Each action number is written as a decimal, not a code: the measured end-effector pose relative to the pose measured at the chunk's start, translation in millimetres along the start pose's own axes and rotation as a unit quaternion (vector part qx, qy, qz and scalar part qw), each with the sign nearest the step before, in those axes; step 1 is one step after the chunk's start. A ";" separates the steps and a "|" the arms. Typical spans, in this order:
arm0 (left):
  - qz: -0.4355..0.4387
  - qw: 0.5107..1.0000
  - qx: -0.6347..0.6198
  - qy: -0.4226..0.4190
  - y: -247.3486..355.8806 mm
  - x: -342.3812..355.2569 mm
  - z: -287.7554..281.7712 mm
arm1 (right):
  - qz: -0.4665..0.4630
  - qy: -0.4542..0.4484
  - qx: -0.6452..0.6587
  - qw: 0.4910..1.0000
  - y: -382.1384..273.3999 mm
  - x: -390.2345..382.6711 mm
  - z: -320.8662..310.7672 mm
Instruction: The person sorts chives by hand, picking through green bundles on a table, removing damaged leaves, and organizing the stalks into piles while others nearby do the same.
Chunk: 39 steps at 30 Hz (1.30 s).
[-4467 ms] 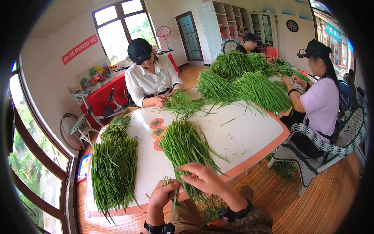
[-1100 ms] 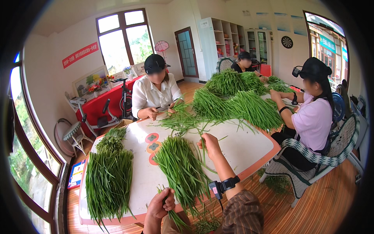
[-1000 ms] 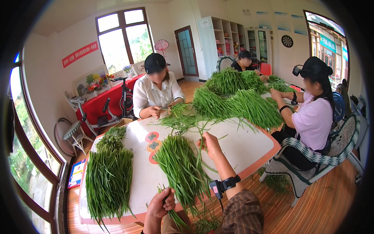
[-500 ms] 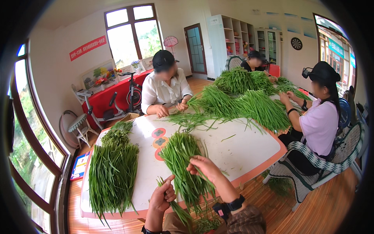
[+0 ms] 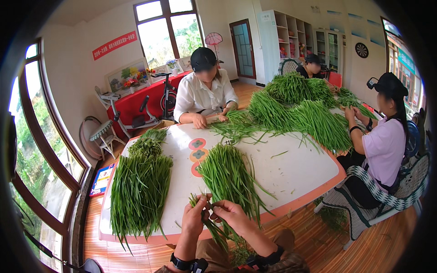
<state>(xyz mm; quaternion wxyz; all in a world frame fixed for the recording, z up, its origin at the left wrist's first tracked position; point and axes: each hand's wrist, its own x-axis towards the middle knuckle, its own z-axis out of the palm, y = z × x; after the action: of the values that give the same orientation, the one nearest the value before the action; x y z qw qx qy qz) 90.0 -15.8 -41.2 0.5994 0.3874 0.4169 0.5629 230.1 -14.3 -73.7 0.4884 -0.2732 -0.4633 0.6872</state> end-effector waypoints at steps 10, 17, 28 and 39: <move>0.030 0.990 0.084 -0.105 4.5 -4.1 -4.6 | -0.242 0.077 -0.442 0.860 -64.4 -3.9 5.3; -0.040 0.984 0.098 -0.140 13.4 -11.0 -5.4 | -0.276 -0.031 -0.572 0.772 -66.4 -3.3 6.3; -0.047 0.978 0.116 -0.164 12.7 -10.7 -11.4 | -0.276 -0.009 -0.666 0.693 -52.1 -9.3 6.6; -0.067 0.965 0.170 -0.190 18.2 -14.1 -13.8 | -0.293 -0.066 -0.616 0.728 -59.6 -19.0 7.2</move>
<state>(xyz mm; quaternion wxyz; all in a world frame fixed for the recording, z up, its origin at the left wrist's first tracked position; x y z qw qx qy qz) 70.4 -28.7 -28.2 0.6296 0.5545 0.4095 0.3583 256.1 -29.0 -18.3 0.3578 -0.3186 -0.8732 0.0895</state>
